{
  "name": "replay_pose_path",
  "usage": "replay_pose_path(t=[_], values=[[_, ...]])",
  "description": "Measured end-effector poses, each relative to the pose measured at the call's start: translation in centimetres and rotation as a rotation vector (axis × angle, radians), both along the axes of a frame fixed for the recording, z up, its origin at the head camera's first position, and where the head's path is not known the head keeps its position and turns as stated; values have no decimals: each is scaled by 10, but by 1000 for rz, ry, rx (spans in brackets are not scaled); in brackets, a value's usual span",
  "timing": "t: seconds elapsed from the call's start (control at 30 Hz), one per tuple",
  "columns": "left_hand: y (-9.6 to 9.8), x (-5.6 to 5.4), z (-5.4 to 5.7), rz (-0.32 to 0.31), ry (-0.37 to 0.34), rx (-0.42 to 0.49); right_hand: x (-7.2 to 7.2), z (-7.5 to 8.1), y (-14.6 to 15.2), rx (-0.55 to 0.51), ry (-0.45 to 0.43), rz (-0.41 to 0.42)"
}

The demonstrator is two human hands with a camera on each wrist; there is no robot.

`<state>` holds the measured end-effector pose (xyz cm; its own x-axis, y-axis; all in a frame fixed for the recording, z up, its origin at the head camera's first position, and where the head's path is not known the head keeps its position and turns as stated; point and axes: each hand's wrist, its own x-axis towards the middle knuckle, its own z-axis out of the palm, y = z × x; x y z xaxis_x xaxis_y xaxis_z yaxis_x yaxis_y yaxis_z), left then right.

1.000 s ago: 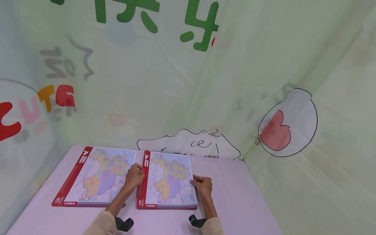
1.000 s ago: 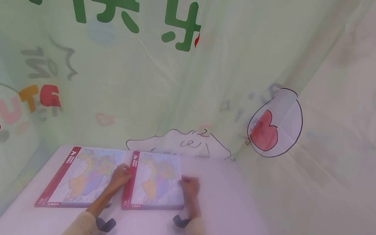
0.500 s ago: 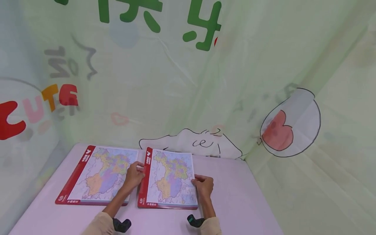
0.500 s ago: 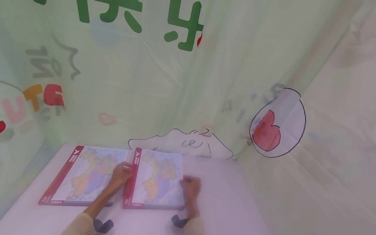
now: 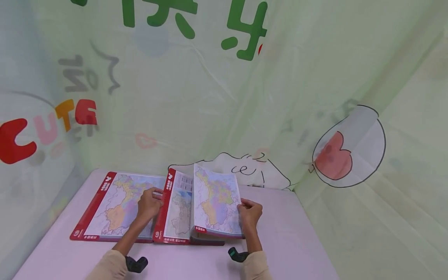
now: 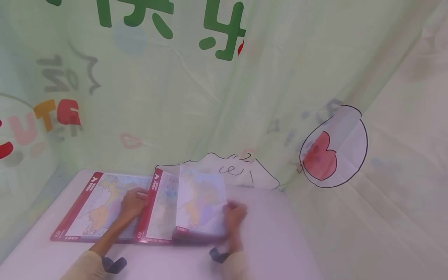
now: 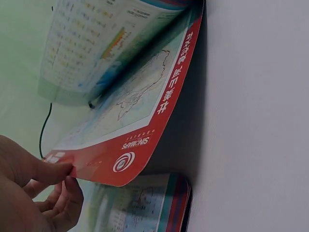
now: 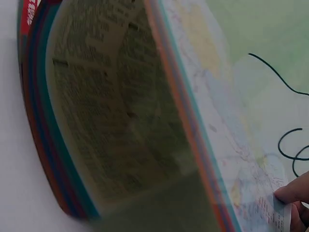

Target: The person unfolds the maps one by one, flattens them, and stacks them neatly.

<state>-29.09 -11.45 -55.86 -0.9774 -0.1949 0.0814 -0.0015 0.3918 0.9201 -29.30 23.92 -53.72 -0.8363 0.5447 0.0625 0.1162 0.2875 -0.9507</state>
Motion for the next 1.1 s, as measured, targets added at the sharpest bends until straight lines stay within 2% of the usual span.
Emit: replay_pose_path(t=[0.17, 0.3, 0.57, 0.73, 0.93, 1.1], values=[[-23, 2, 4, 24, -9, -40, 1, 11, 13, -7, 34, -55], [-43, 5, 7, 54, -35, -89, 2, 10, 23, -1, 62, -112], [-85, 13, 10, 150, -85, -152, -2, -9, 55, 14, 133, -266], [-106, 14, 15, 204, -105, -167, -8, -25, 76, 61, 93, -312], [-123, 12, 12, 217, -94, -218, -9, -34, 93, 170, 88, -351], [-128, 12, 17, 222, -91, -235, -6, -37, 103, 261, 112, -350]])
